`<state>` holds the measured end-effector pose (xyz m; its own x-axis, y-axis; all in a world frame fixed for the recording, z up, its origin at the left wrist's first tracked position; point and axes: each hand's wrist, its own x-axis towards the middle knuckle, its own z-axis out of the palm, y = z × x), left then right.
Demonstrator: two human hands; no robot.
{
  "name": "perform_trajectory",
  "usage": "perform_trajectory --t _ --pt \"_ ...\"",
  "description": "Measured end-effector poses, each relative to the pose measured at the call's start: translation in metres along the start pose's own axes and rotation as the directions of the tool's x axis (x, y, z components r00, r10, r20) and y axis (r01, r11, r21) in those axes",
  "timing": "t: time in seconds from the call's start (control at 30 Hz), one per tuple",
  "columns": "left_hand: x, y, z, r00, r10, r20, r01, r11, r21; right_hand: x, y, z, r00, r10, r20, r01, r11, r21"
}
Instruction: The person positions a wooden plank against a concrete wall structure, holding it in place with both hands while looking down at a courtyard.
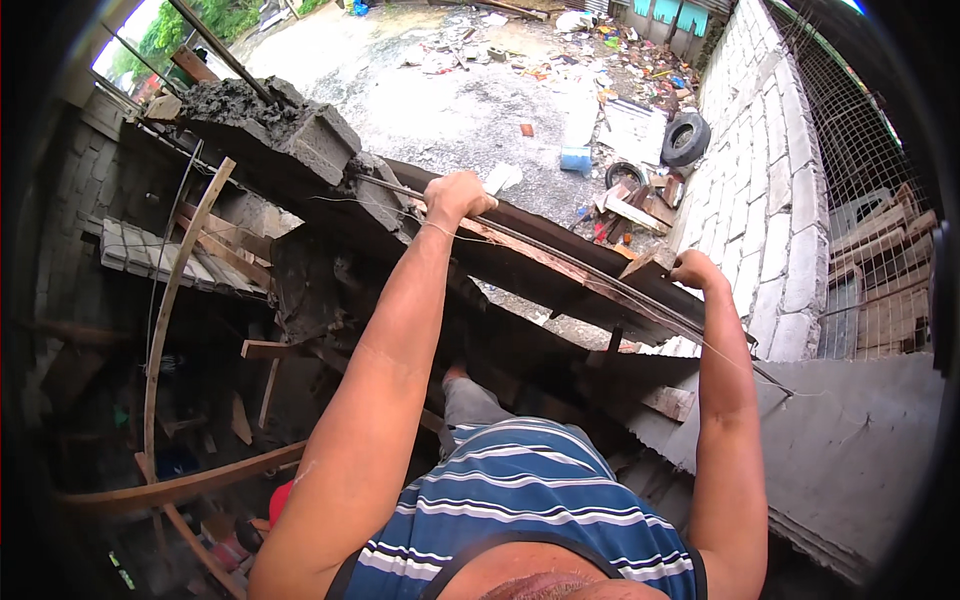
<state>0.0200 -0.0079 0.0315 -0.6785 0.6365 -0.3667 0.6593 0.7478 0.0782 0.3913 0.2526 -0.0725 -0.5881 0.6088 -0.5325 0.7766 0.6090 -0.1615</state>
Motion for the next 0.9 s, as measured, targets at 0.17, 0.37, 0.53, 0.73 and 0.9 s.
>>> perform_trajectory --t 0.17,0.37,0.53,0.73,0.9 --pt "0.003 0.001 -0.002 0.997 -0.027 0.075 0.024 0.999 0.045 0.001 0.002 0.003 0.999 -0.032 -0.014 0.032 0.999 -0.005" --pt "0.006 -0.004 0.001 0.994 0.009 0.111 -0.013 0.999 0.038 0.002 0.002 0.005 0.997 -0.052 -0.050 0.052 0.999 0.004" --pt "0.000 0.005 -0.004 0.988 -0.047 0.144 0.036 0.997 0.072 -0.003 0.001 0.004 0.998 -0.042 -0.043 0.043 0.999 0.019" --pt "0.005 -0.001 0.001 0.990 -0.037 0.136 0.029 0.998 0.063 0.000 0.000 0.004 0.998 -0.059 -0.033 0.060 0.998 0.016" --pt "0.010 -0.002 0.002 0.991 -0.042 0.129 0.033 0.997 0.074 0.010 0.003 0.005 0.996 -0.088 -0.021 0.088 0.996 0.002"
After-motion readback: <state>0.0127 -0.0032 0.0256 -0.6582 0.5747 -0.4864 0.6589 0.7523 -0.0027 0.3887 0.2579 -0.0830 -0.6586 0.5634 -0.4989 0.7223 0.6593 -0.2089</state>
